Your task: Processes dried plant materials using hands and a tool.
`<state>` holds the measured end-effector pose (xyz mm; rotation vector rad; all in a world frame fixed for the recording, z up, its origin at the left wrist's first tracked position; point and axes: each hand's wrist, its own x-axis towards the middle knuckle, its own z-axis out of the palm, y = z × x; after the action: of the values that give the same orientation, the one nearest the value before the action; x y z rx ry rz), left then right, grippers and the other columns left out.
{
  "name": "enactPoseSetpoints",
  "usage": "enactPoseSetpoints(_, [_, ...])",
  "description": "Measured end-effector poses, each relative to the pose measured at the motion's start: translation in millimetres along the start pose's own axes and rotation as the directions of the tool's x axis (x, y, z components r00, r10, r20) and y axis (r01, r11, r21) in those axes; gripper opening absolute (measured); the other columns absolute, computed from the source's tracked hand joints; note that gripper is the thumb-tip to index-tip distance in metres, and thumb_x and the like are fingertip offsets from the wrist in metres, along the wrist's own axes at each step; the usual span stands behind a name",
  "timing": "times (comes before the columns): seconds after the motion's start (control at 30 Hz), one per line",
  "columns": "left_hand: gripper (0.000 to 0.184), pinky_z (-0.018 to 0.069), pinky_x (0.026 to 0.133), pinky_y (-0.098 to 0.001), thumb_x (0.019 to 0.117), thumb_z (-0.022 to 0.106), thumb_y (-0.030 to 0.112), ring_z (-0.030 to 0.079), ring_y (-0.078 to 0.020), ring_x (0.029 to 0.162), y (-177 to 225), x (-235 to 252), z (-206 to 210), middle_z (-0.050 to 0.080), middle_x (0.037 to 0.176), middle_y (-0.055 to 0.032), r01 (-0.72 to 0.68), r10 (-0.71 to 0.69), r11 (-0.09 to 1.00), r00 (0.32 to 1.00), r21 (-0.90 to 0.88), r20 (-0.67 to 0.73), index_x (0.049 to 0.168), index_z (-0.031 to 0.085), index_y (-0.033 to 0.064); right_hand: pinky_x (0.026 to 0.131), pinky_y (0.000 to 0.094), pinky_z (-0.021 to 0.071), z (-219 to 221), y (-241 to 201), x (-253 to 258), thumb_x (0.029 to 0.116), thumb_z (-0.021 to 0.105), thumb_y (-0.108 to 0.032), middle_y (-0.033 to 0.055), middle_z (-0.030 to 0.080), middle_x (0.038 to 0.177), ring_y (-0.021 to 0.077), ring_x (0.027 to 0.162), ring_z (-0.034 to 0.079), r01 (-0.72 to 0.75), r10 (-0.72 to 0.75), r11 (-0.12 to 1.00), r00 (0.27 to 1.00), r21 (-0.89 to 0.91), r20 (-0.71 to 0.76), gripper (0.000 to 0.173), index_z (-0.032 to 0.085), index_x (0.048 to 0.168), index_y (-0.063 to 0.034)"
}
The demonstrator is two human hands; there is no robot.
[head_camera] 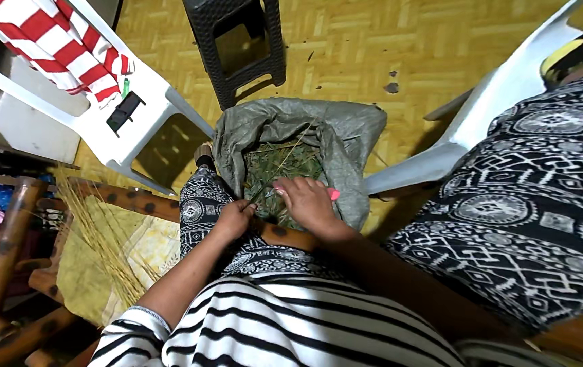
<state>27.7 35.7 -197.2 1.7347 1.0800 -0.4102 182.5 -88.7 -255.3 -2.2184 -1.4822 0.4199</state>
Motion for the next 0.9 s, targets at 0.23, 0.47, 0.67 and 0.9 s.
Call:
enactPoseSetpoints(0.23, [0.029, 0.0485, 0.069, -0.029, 0.1112, 0.045, 0.019, 0.055, -0.0105, 0.07, -1, 0, -1, 0.062, 0.084, -0.0056, 0.017, -0.017, 0.999, 1.0, -0.039, 0.011, 0.114, 0.067, 0.0002, 0.095, 0.0672, 0.0463, -6, 13, 8, 0.1079, 0.053, -0.022, 0.03, 0.066, 0.119, 0.0515, 0.113, 0.062, -0.111, 0.11, 0.994, 0.992, 0.009, 0.053, 0.036, 0.062, 0.136, -0.0015])
enactPoseSetpoints(0.47, [0.026, 0.0424, 0.058, -0.0197, 0.1103, 0.046, 0.016, 0.049, -0.0032, 0.059, -8, -4, -1, 0.057, 0.073, 0.002, 0.072, -0.062, 0.971, 0.997, -0.228, 0.05, 0.113, 0.066, 0.0, 0.099, 0.0677, 0.0458, -15, 22, 15, 0.1112, 0.045, -0.026, 0.0293, 0.064, 0.126, 0.0502, 0.118, 0.061, -0.237, 0.235, 0.96, 0.972, 0.15, 0.027, 0.04, 0.061, 0.137, -0.0007])
enactPoseSetpoints(0.67, [0.027, 0.0389, 0.05, -0.017, 0.1113, 0.043, 0.015, 0.045, -0.0021, 0.051, -3, -5, -1, 0.054, 0.067, 0.0038, 0.145, -0.089, 0.884, 0.986, -0.444, 0.143, 0.116, 0.063, -0.0013, 0.105, 0.0629, 0.0439, -4, 3, 2, 0.1091, 0.05, -0.024, 0.0239, 0.066, 0.127, 0.0441, 0.121, 0.062, -0.146, 0.105, 0.959, 0.98, 0.244, 0.171, 0.036, 0.064, 0.135, -0.004])
enactPoseSetpoints(0.9, [0.025, 0.0404, 0.051, -0.0173, 0.1106, 0.044, 0.014, 0.046, -0.002, 0.053, -8, -8, -2, 0.055, 0.069, 0.0036, 0.119, -0.071, 0.916, 0.988, -0.383, 0.138, 0.114, 0.065, -0.0006, 0.102, 0.0677, 0.0448, -11, 23, 14, 0.1119, 0.043, -0.026, 0.027, 0.061, 0.135, 0.0484, 0.123, 0.06, -0.33, 0.32, 0.92, 0.944, 0.211, 0.077, 0.04, 0.061, 0.137, -0.001])
